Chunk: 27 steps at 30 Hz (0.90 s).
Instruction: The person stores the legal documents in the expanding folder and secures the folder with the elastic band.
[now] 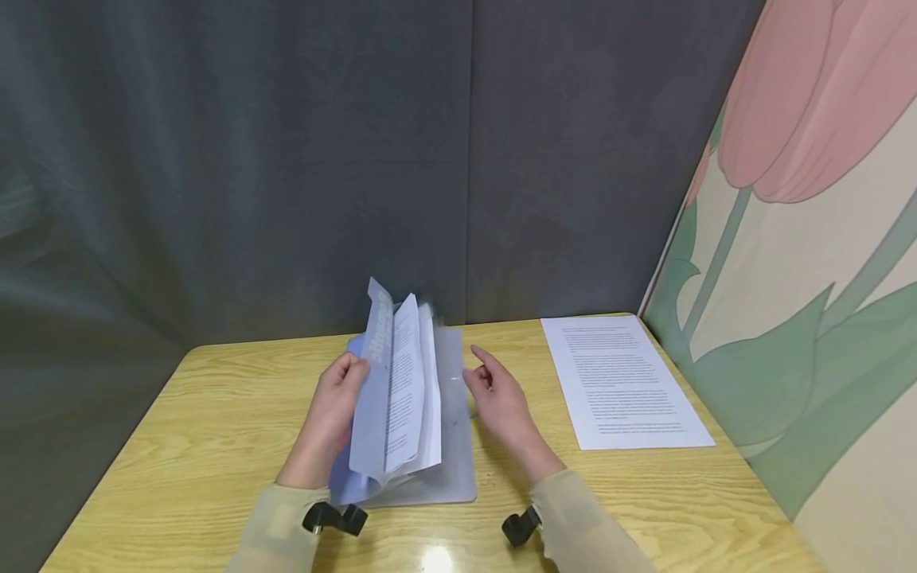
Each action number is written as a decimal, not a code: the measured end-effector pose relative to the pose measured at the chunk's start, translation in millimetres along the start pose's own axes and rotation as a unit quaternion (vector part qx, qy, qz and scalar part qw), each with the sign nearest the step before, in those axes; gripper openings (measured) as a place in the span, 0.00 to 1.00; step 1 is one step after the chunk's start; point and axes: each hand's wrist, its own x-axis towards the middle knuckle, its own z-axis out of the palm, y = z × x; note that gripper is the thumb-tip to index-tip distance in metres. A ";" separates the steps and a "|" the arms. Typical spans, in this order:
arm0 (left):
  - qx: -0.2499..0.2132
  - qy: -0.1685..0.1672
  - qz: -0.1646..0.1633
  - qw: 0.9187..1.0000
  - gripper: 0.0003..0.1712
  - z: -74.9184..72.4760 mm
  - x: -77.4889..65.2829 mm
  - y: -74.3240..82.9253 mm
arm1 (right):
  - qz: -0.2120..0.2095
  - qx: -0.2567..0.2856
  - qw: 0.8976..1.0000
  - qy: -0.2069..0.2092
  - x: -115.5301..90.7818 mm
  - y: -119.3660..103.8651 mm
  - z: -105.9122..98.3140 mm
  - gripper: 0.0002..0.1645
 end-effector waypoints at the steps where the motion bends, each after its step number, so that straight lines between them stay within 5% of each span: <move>1: 0.000 0.000 0.000 1.000 0.16 -0.1 0.0 0.2 | 0.001 -0.004 1.000 -0.002 0.2 1.2 -3.1 0.31; 27: -0.004 0.000 0.000 1.000 0.16 0.0 0.0 0.9 | 0.008 -0.068 0.998 0.011 1.4 31.1 -78.7 0.43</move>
